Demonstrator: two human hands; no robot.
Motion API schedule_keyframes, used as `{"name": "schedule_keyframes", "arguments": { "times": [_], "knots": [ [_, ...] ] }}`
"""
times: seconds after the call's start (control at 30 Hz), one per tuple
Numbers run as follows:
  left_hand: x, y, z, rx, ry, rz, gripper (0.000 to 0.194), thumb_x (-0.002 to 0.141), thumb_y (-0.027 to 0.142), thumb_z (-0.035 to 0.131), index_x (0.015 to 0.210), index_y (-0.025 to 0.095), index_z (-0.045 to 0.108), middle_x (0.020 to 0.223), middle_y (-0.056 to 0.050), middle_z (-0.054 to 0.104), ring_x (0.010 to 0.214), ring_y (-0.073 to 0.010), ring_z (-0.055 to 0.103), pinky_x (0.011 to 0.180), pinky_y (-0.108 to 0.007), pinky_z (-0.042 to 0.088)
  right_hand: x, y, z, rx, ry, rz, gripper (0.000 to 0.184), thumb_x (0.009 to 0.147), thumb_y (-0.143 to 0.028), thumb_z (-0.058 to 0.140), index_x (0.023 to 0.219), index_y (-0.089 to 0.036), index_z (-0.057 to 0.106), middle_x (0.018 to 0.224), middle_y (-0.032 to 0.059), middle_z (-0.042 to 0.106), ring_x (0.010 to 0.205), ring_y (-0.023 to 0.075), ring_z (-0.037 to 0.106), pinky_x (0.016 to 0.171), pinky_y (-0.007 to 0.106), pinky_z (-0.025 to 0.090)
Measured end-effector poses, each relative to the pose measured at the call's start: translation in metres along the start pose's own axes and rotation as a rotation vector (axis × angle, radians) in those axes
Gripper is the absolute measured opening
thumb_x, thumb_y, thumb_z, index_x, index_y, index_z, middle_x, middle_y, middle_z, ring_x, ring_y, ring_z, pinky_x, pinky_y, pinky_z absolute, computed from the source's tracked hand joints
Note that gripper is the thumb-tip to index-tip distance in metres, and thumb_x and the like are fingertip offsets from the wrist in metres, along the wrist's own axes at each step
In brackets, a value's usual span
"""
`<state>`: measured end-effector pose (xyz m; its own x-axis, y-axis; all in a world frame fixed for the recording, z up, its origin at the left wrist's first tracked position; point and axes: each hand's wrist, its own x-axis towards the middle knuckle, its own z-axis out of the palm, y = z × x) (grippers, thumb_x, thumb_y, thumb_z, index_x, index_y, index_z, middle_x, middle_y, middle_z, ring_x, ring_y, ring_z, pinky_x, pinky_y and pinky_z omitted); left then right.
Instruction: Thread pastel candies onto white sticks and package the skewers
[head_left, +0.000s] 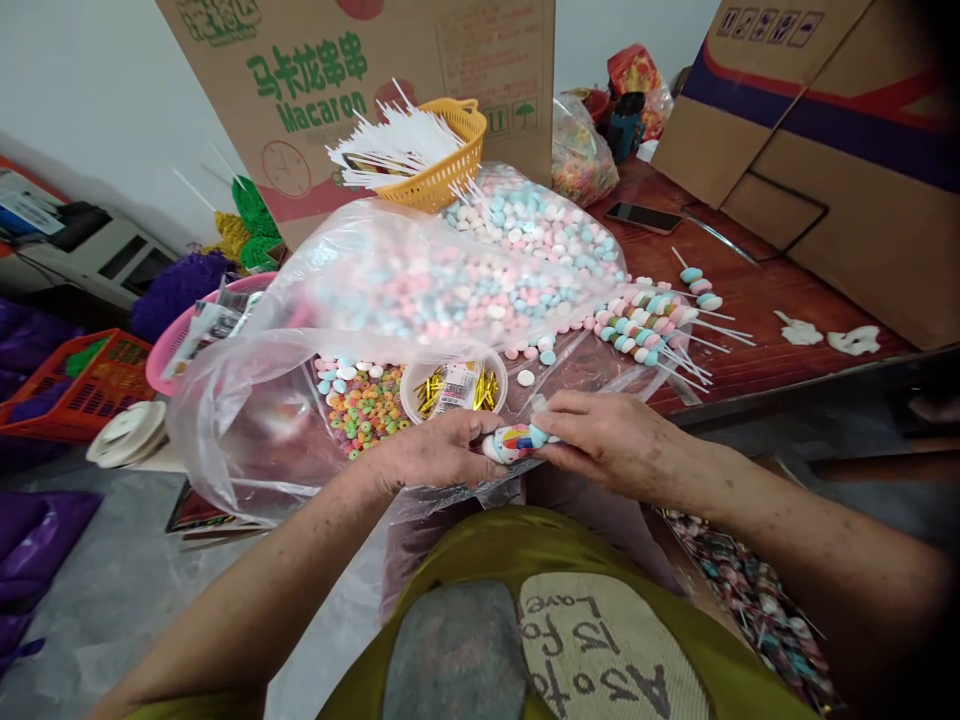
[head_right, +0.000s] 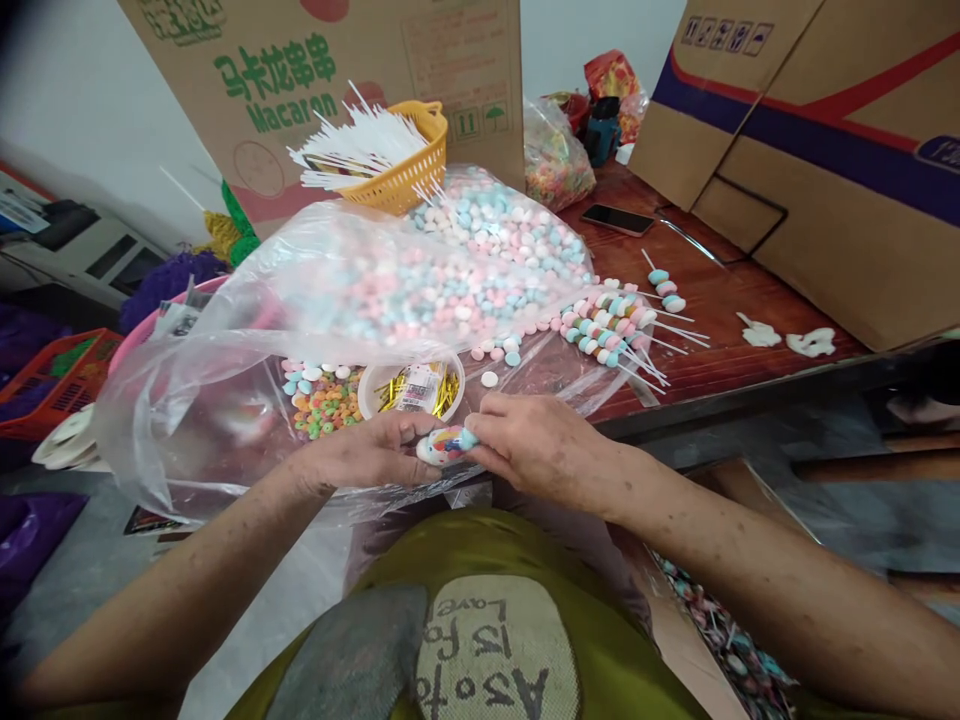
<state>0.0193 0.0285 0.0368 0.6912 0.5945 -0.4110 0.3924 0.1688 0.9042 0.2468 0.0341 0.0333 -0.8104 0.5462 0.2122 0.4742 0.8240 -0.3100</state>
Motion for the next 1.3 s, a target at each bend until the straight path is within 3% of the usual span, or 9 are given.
{"name": "schedule_keyframes", "arguments": {
  "times": [0.1,0.2,0.43,0.63,0.8,0.87,0.93,1.1,1.3],
  "knots": [
    [0.000,0.005,0.000,0.172,-0.009,0.065,0.019,0.077,0.024,0.057,0.094,0.016,0.056,0.077,0.002,0.053,0.070,-0.0103,0.048,0.065,-0.020,0.039,0.001,-0.001,-0.001,0.059,-0.056,0.010,0.031,0.094,-0.029,0.035,0.083,-0.014,0.060,0.075,0.0034,0.052,0.064,0.0128,0.047,0.057,0.025,0.030],
    [0.002,0.011,0.004,0.456,0.112,0.109,0.016,0.079,0.024,0.053,0.093,0.017,0.058,0.078,0.002,0.058,0.073,-0.0119,0.051,0.065,-0.021,0.039,0.005,-0.003,-0.002,-0.002,-0.071,0.063,0.030,0.092,-0.025,0.036,0.077,-0.014,0.059,0.072,0.0040,0.052,0.063,0.0130,0.045,0.056,0.026,0.028],
    [0.021,0.013,0.024,0.966,0.374,-0.011,0.015,0.079,0.028,0.050,0.089,0.018,0.056,0.082,-0.004,0.065,0.073,-0.0193,0.060,0.060,-0.027,0.041,0.013,-0.010,0.001,-0.031,-0.094,0.190,0.032,0.090,-0.027,0.040,0.068,-0.014,0.058,0.066,0.0044,0.055,0.062,0.0134,0.046,0.058,0.027,0.026],
    [0.031,0.009,0.029,1.146,0.382,-0.056,0.026,0.078,0.027,0.049,0.103,0.019,0.053,0.087,-0.007,0.068,0.081,-0.0250,0.064,0.063,-0.030,0.045,0.013,-0.009,0.005,0.040,-0.238,0.222,0.029,0.090,-0.023,0.037,0.074,-0.013,0.059,0.074,0.0071,0.060,0.066,0.0135,0.049,0.060,0.026,0.028],
    [0.034,0.018,0.023,1.053,0.169,-0.064,0.051,0.072,0.045,0.061,0.111,0.016,0.047,0.092,-0.011,0.066,0.084,-0.0282,0.063,0.066,-0.032,0.046,0.022,0.017,0.006,0.432,-0.371,0.264,0.030,0.086,-0.029,0.041,0.062,-0.015,0.053,0.055,-0.0019,0.046,0.053,0.0094,0.040,0.050,0.022,0.027],
    [0.031,0.023,0.019,1.115,0.212,-0.093,0.059,0.070,0.046,0.064,0.116,0.015,0.045,0.093,-0.014,0.065,0.087,-0.0310,0.061,0.070,-0.035,0.045,0.023,0.027,0.005,0.572,-0.395,0.308,0.036,0.087,-0.036,0.040,0.060,-0.015,0.051,0.051,-0.0040,0.041,0.048,0.0082,0.036,0.047,0.021,0.026],
    [0.025,0.026,0.014,1.185,0.295,-0.117,0.047,0.077,0.036,0.057,0.117,0.015,0.046,0.093,-0.014,0.065,0.088,-0.0314,0.060,0.073,-0.038,0.043,0.022,0.032,0.003,0.607,-0.363,0.317,0.041,0.088,-0.042,0.038,0.061,-0.015,0.052,0.052,-0.0035,0.043,0.048,0.0084,0.037,0.046,0.021,0.027],
    [0.011,0.021,0.003,0.872,0.206,-0.046,0.025,0.081,0.029,0.049,0.103,0.017,0.054,0.091,-0.007,0.063,0.082,-0.0216,0.058,0.069,-0.029,0.042,0.015,0.021,-0.005,0.153,-0.010,0.113,0.029,0.088,-0.038,0.045,0.094,-0.013,0.060,0.082,0.0075,0.061,0.076,0.0173,0.053,0.064,0.027,0.038],
    [0.011,0.012,-0.005,0.413,0.125,0.141,0.025,0.081,0.035,0.055,0.098,0.017,0.056,0.085,0.000,0.058,0.076,-0.0132,0.051,0.068,-0.022,0.041,0.010,0.008,0.001,-0.104,0.063,-0.076,0.023,0.091,-0.027,0.042,0.094,-0.013,0.060,0.078,0.0078,0.061,0.069,0.0159,0.053,0.061,0.026,0.036]
  ]
}}
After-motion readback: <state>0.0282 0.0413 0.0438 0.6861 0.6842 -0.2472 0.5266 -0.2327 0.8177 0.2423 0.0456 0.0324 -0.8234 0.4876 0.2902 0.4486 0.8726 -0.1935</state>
